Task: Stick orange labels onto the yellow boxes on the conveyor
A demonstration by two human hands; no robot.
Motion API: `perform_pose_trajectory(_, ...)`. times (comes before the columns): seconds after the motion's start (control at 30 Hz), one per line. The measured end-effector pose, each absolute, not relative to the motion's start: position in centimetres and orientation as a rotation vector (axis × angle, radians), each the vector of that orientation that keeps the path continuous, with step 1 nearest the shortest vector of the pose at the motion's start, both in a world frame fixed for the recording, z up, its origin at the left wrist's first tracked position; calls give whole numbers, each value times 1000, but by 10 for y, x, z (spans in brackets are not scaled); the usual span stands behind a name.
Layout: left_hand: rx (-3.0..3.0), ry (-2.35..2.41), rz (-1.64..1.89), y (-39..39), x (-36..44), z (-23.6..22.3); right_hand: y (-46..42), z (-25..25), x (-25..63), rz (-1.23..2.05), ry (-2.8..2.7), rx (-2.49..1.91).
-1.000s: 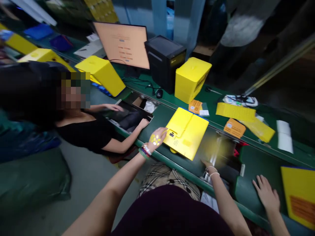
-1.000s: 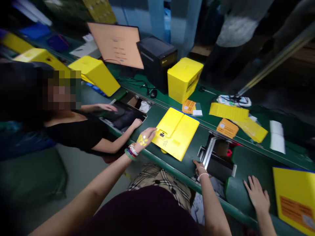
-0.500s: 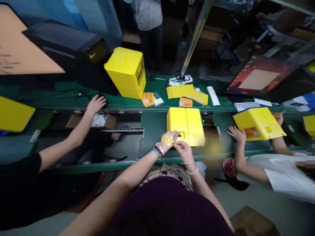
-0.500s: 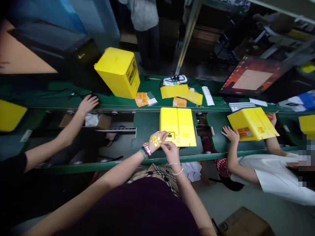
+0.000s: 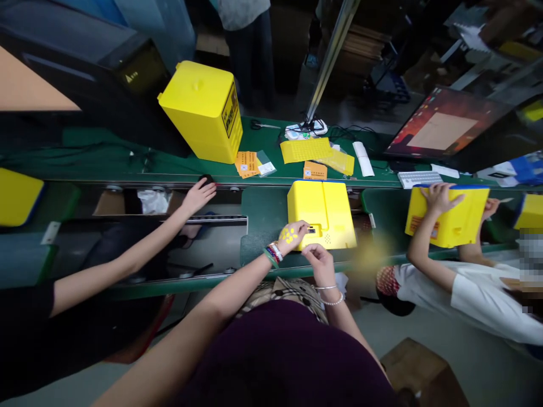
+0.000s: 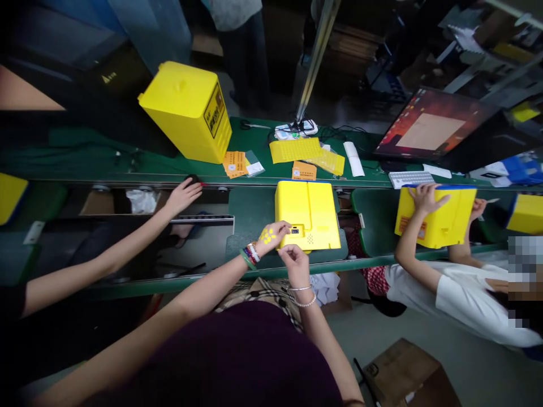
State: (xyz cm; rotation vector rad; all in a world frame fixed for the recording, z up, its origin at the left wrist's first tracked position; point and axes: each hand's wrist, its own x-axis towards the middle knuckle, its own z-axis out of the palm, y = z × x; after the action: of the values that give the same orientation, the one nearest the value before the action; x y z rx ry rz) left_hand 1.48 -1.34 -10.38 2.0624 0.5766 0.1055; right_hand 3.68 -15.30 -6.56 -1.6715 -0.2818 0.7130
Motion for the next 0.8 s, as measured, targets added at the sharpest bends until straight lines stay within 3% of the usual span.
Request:
perform_pose_trajectory(0.23,1611,346,93,-7,-17,-83,-147,-64,77,758,-348,-1728)
perform_pose_trajectory(0.5,1422,487,120,-21,-19,-88,-143,-76,67,656,-393,-1817)
perform_pose_trajectory(0.8,1302,746,32,-15,-21,-105,-141,-115,108,72,-657,-2405)
